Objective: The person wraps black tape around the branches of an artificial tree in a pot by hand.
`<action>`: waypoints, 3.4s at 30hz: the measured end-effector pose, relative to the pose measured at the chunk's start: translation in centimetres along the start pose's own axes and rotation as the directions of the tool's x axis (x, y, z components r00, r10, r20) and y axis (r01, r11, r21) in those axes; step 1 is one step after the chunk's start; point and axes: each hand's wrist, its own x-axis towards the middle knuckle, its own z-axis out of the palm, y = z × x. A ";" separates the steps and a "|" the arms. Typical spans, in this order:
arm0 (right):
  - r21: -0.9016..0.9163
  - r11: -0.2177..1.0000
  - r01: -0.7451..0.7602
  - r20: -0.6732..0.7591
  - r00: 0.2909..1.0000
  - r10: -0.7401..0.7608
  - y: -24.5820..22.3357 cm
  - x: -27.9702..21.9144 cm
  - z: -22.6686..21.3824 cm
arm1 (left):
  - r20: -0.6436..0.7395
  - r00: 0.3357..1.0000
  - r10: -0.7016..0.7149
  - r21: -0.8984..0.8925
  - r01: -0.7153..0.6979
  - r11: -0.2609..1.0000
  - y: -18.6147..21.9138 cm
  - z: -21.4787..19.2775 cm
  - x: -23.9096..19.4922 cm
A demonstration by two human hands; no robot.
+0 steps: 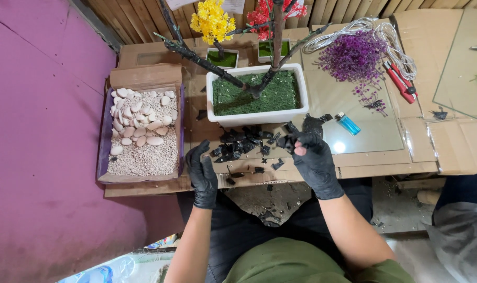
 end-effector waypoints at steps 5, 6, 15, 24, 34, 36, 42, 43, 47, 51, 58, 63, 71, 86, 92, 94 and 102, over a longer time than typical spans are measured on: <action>0.029 0.999 -0.014 0.138 0.990 0.010 -0.1 -1.0 -1.2 | 0.173 0.979 -0.110 -0.142 0.136 0.981 8.5 1.6 2.4; -0.016 1.000 -0.018 0.173 0.985 0.020 0.0 -1.2 -1.3 | 0.228 0.963 -0.146 -0.173 0.187 0.967 9.8 2.0 2.7; -0.021 0.995 -0.097 0.270 0.958 0.099 -0.6 -1.7 -1.1 | 0.667 0.585 -0.462 -0.186 0.731 0.656 17.0 4.4 5.5; -0.403 0.910 -0.098 0.239 0.949 0.208 -7.6 -0.9 1.2 | 0.792 0.414 -0.448 -0.083 0.801 0.592 11.2 6.6 3.3; -0.569 0.807 -0.157 0.135 0.950 0.281 -8.2 -0.7 -0.3 | 0.739 0.434 -0.515 -0.013 0.774 0.633 10.9 4.6 3.8; -0.573 0.810 -0.125 0.179 0.945 0.272 -8.2 -0.6 -0.9 | 0.696 0.516 -0.499 -0.135 0.777 0.614 11.3 4.4 3.7; -0.558 0.817 -0.145 0.194 0.935 0.298 -8.4 -0.8 -1.2 | 0.545 0.702 -0.459 -0.265 0.663 0.700 13.1 4.2 3.8; -0.558 0.818 -0.143 0.200 0.933 0.300 -8.0 -0.9 -1.7 | 0.539 0.705 -0.461 -0.265 0.662 0.701 13.3 4.3 3.8; -0.460 0.848 -0.262 0.231 0.887 0.399 -7.2 -1.4 -1.8 | 0.412 0.842 -0.348 -0.417 0.514 0.750 13.7 4.7 3.7; -0.360 0.851 -0.382 0.240 0.843 0.481 -7.5 -1.6 -0.5 | 0.356 0.894 -0.272 -0.528 0.433 0.731 14.0 4.7 3.6; -0.401 0.831 -0.385 0.231 0.836 0.498 -5.8 0.4 0.0 | 0.380 0.917 -0.126 -0.559 0.335 0.758 14.8 4.6 4.0; -0.290 0.911 -0.294 0.393 0.831 0.393 -5.7 0.6 2.5 | 0.330 0.944 0.021 -0.464 0.143 0.874 14.0 4.0 4.8; -0.402 0.890 -0.216 0.335 0.870 0.363 -6.5 1.4 3.2 | 0.255 0.967 -0.012 -0.411 0.120 0.904 14.0 3.7 5.1; -0.652 0.758 -0.014 0.365 0.871 0.330 -9.7 2.8 5.4 | 0.442 0.865 -0.236 -0.428 0.434 0.792 14.2 3.3 4.9; -0.716 0.698 -0.010 0.318 0.885 0.339 -8.7 3.5 5.0 | 0.361 0.875 -0.321 -0.336 0.443 0.831 12.2 4.9 4.4; -0.726 0.687 -0.009 0.314 0.885 0.343 -8.3 3.8 4.8 | 0.339 0.880 -0.334 -0.339 0.445 0.829 11.7 5.1 4.4; -0.685 0.721 -0.103 0.262 0.889 0.376 -7.5 3.7 3.6 | 0.336 0.858 -0.389 -0.240 0.477 0.846 10.8 4.5 4.5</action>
